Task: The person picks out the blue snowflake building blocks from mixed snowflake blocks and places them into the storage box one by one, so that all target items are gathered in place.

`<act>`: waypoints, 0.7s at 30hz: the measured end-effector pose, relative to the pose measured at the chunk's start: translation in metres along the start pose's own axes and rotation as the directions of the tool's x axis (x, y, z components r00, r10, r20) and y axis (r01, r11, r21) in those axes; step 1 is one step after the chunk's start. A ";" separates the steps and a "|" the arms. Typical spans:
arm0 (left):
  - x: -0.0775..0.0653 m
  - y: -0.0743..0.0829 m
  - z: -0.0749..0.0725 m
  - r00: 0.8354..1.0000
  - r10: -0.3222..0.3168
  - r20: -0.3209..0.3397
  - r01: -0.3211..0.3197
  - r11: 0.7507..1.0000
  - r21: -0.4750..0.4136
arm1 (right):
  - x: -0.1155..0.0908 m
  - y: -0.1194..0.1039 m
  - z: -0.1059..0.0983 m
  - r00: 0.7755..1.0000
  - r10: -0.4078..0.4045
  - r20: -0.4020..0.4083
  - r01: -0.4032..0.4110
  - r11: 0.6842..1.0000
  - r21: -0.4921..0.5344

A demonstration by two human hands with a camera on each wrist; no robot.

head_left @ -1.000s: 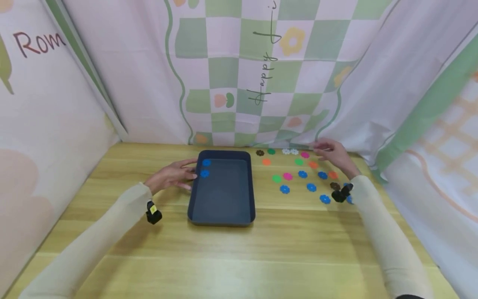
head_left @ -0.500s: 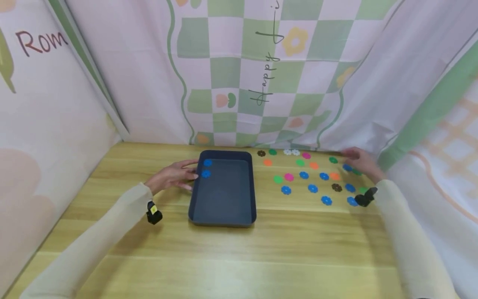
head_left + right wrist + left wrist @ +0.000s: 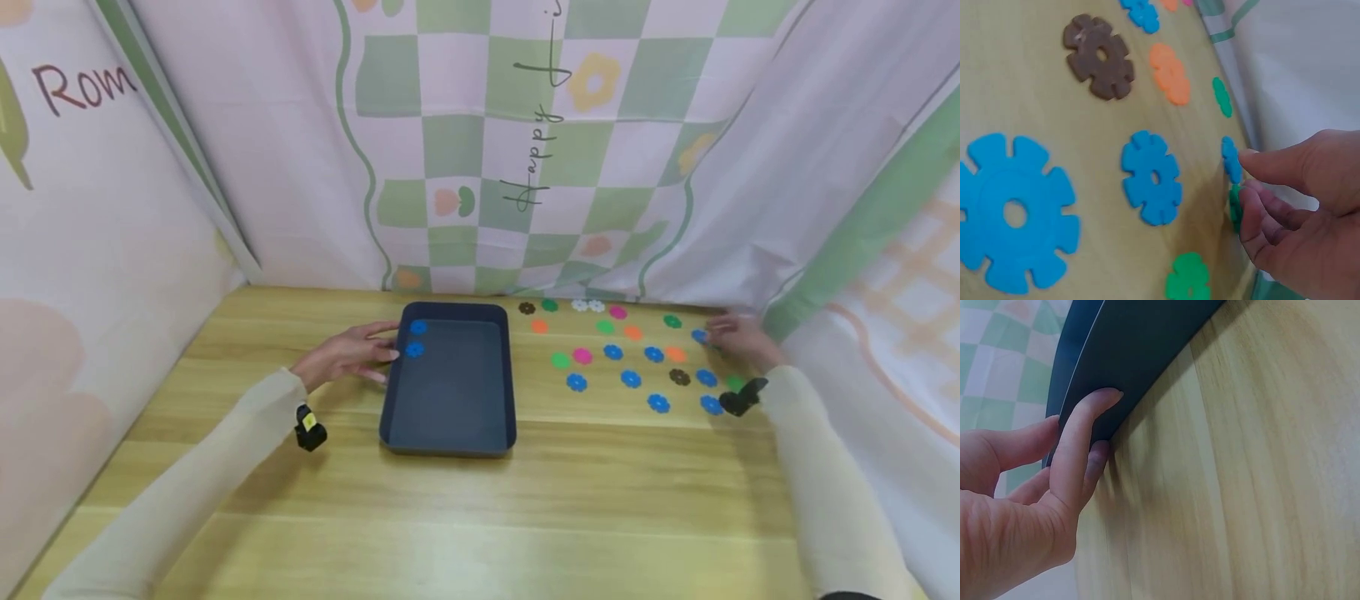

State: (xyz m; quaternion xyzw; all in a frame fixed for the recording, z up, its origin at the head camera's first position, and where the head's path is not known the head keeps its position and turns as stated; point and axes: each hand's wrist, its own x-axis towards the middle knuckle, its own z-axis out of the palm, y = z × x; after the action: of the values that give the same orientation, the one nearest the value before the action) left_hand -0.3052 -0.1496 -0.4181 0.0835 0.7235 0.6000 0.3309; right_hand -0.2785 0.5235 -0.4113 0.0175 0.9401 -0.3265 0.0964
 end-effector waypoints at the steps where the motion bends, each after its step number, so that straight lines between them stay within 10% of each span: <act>1: 0.000 0.000 0.000 1.000 0.003 0.002 -0.003 1.000 0.003 | 0.000 0.001 0.002 1.000 0.009 0.002 -0.009 1.000 0.010; 21: -0.001 0.003 0.003 1.000 -0.006 -0.015 0.006 1.000 -0.003 | 0.006 -0.008 0.014 0.990 0.010 -0.144 -0.030 0.991 -0.132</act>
State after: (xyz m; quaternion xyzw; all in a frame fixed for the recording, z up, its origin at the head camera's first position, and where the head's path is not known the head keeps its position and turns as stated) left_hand -0.3035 -0.1472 -0.4149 0.0765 0.7255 0.6006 0.3272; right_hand -0.2831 0.5082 -0.4186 0.0437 0.9642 -0.2595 0.0332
